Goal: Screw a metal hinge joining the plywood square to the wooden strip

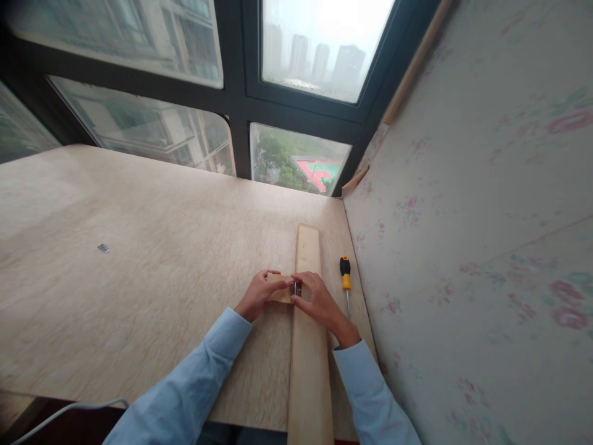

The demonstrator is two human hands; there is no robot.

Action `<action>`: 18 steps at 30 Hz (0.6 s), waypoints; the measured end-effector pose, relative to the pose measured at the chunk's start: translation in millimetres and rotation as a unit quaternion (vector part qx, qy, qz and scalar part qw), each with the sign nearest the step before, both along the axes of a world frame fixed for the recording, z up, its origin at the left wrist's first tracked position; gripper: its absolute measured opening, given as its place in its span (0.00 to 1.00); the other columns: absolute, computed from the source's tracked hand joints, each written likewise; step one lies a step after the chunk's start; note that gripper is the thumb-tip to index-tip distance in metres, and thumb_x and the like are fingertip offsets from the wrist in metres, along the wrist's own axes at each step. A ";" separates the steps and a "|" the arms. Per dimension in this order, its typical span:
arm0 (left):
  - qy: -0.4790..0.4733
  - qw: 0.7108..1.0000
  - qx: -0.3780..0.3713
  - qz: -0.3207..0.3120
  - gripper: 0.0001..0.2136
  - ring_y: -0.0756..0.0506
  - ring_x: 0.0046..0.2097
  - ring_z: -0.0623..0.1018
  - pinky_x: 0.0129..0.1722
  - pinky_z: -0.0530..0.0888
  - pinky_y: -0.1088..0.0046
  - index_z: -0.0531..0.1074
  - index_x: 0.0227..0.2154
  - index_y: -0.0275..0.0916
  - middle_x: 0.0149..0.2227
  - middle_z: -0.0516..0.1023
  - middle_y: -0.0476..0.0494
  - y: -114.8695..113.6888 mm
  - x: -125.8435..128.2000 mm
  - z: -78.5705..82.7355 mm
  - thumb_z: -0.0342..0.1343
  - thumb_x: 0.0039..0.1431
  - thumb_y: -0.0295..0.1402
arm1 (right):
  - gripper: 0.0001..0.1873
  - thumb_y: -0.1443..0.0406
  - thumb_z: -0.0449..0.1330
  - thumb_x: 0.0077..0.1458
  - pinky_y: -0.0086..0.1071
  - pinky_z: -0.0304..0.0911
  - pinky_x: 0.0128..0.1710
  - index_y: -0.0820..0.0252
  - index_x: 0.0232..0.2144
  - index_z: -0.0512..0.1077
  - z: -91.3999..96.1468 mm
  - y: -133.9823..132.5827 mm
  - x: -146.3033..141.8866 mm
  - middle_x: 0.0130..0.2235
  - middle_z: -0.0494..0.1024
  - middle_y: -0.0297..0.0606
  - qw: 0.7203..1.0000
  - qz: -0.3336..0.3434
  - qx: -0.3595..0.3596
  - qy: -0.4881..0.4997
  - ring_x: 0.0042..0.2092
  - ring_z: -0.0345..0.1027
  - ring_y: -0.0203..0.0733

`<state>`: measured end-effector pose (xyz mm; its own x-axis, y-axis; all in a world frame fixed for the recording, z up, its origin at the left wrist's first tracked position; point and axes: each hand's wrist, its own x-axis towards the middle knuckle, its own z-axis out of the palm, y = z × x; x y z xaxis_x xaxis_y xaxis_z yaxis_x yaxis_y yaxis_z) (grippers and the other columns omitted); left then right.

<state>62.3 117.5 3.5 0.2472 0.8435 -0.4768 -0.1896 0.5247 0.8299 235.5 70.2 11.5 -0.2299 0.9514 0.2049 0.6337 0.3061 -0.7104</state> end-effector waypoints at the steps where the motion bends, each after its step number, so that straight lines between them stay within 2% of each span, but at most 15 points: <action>1: 0.004 1.000 0.011 0.008 0.27 0.46 0.29 0.77 0.27 0.73 0.73 0.66 0.40 0.36 0.30 0.77 0.45 -0.7 1.1 -0.5 0.71 0.34 0.30 | 0.21 0.65 0.62 0.54 0.46 0.61 0.54 0.55 0.51 0.68 -0.8 -0.8 -0.4 0.49 0.74 0.43 1.000 -0.004 0.005 0.003 0.52 0.66 0.48; 5: 0.022 0.998 0.044 0.036 0.26 0.48 0.28 0.76 0.28 0.73 0.74 0.67 0.38 0.34 0.28 0.76 0.46 -2.8 4.6 -2.6 0.72 0.33 0.27 | 0.21 0.65 0.61 0.55 0.46 0.61 0.55 0.55 0.52 0.68 -2.5 -4.3 -2.0 0.50 0.73 0.44 1.000 -0.017 0.012 0.018 0.53 0.65 0.48; 18: 0.026 0.997 0.043 0.058 0.27 0.47 0.28 0.76 0.27 0.73 0.73 0.68 0.36 0.33 0.27 0.76 0.47 -2.5 6.7 -5.1 0.72 0.29 0.26 | 0.22 0.64 0.61 0.55 0.46 0.63 0.54 0.54 0.52 0.67 -4.0 -13.8 -2.2 0.53 0.73 0.44 0.999 -0.030 -0.004 0.035 0.55 0.66 0.49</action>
